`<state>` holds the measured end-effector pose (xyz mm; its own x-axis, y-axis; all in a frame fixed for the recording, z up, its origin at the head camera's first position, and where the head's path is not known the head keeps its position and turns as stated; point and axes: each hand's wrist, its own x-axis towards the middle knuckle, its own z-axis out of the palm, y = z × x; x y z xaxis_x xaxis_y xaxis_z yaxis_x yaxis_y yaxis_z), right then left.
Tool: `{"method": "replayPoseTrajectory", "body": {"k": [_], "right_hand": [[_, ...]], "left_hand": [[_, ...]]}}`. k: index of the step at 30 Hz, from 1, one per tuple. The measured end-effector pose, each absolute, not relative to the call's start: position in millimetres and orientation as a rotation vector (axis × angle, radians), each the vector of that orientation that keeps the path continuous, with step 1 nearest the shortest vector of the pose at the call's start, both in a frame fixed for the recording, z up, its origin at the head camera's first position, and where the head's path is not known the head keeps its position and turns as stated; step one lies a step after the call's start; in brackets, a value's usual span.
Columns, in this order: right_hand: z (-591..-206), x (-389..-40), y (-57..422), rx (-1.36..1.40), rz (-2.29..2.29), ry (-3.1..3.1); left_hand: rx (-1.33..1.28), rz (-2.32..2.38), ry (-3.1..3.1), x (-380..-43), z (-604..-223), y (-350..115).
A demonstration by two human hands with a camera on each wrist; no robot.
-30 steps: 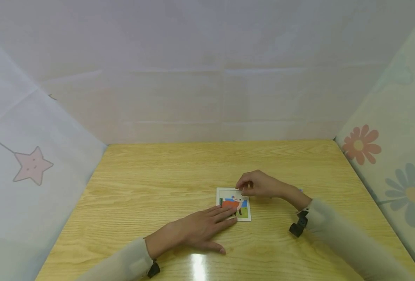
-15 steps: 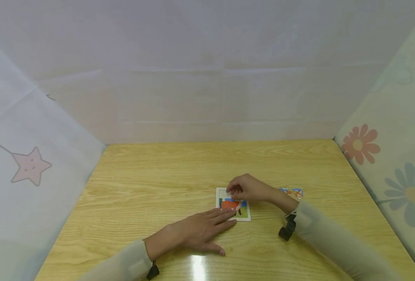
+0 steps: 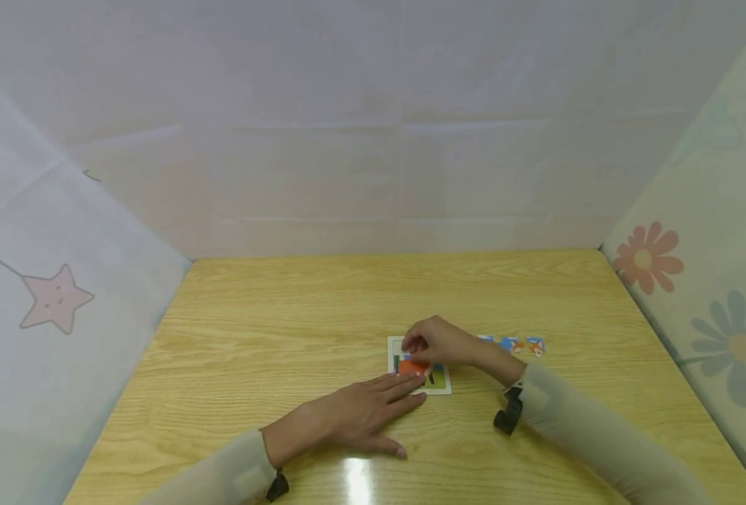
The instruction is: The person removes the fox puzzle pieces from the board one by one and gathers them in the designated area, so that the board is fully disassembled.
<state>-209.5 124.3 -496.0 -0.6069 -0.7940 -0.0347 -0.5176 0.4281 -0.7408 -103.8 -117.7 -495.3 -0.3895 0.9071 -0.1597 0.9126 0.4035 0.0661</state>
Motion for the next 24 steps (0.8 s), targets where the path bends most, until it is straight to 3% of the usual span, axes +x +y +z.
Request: {"method": "replayPoseTrajectory", "body": {"k": [24], "right_hand": [[-500.2, -207.8, 116.7, -1.118, -0.929, 2.324]], "left_hand": [[1.63, -0.074, 2.447, -107.4, -490.5, -117.3]]}}
